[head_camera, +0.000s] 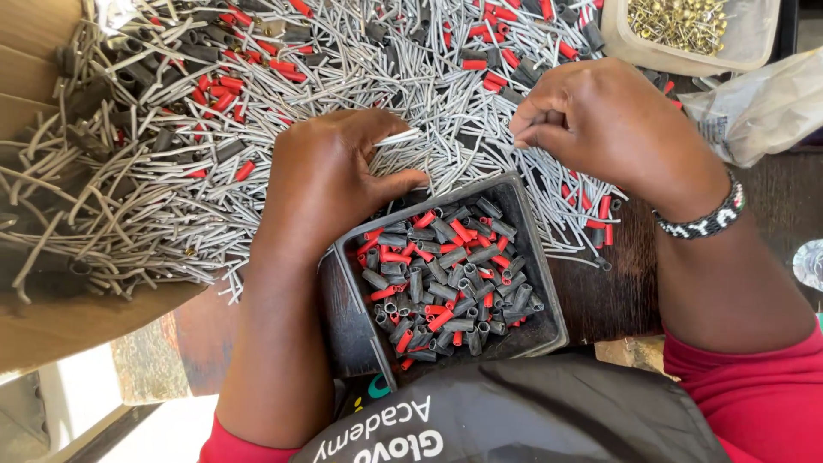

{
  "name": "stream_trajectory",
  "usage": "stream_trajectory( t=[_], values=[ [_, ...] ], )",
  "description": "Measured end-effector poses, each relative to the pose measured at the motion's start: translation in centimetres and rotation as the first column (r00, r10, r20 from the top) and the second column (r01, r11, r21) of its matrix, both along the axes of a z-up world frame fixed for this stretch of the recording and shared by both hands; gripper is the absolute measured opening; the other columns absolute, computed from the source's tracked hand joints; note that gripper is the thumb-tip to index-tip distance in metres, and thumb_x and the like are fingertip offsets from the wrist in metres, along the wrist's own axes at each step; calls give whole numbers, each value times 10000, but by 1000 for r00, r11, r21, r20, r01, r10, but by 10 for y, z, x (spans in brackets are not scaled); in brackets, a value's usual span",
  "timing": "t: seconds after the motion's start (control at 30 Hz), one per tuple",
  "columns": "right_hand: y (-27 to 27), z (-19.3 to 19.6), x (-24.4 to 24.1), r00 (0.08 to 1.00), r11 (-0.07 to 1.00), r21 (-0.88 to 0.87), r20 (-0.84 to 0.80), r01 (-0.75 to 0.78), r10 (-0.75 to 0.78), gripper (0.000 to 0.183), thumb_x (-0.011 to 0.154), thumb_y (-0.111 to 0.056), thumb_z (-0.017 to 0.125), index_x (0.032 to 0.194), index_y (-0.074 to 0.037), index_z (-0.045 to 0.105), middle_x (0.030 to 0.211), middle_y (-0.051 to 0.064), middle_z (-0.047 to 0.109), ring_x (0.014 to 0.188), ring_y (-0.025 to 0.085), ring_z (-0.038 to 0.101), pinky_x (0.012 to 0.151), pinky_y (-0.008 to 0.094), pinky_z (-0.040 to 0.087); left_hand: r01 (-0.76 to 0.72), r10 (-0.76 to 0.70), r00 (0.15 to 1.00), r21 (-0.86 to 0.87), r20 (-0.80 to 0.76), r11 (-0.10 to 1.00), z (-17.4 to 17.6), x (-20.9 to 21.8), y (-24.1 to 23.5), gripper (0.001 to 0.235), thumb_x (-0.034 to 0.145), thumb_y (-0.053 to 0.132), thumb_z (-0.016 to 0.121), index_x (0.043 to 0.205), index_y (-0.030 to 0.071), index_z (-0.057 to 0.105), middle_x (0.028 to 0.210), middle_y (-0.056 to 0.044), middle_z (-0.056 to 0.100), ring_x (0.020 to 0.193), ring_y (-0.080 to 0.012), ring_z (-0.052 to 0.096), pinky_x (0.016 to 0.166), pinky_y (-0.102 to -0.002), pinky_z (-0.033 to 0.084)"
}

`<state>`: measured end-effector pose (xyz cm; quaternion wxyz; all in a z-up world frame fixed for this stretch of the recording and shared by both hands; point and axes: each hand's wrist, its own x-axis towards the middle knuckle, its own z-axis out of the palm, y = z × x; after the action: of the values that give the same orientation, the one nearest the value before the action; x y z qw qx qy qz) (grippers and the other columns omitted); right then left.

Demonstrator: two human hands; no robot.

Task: Assembling small electrical wire connectors by hand at a workbench

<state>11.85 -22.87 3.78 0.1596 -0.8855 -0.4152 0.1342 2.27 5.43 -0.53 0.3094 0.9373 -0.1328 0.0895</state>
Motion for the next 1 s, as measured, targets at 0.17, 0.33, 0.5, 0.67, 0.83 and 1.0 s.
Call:
stream_trajectory(
  t=[0.17,0.33,0.5,0.67,0.83,1.0],
  values=[
    [22,-5,-6,996,989,148,77,26,-38,103,1018,-64,722,946,-85,793,829,64,759,722,171,681,625,295,575,-78,78,996,-8,-48,997,6,0,0,368,795,327,895,1132,232,784,791,-5,741,652,-199,673,593,-389,456],
    [28,5,-8,995,985,166,-94,38,-23,168,962,-259,686,960,-123,785,899,18,797,781,164,740,710,297,584,-74,74,997,-62,3,995,15,1,-4,276,878,290,819,1123,165,786,941,-24,806,631,-164,699,564,-377,532],
    [17,3,3,981,949,293,112,120,-159,212,1010,-254,695,999,-66,793,970,61,791,848,198,730,793,377,562,-138,141,989,-96,34,986,20,-3,-3,155,917,259,726,1058,237,787,699,39,704,530,-126,596,499,-350,433],
    [16,-25,5,950,974,181,253,138,-182,226,955,-157,768,1152,-45,785,1028,120,727,913,248,661,801,390,560,-181,223,957,-217,184,959,20,-5,1,93,890,180,813,971,169,767,632,23,595,564,-122,513,550,-315,407],
    [15,-29,-2,927,984,138,344,109,-151,190,927,-167,791,1098,-85,803,980,74,656,856,289,635,708,430,490,-261,334,885,-249,325,933,13,-2,6,19,972,91,800,964,98,785,697,17,639,532,-79,439,486,-257,359],
    [14,-39,-3,913,971,118,332,210,-238,108,839,-182,801,937,-146,774,948,74,670,906,332,692,866,447,538,-387,510,811,-390,286,835,2,1,12,60,921,88,870,939,88,812,512,-100,484,477,-232,481,519,-350,436]
  ],
)
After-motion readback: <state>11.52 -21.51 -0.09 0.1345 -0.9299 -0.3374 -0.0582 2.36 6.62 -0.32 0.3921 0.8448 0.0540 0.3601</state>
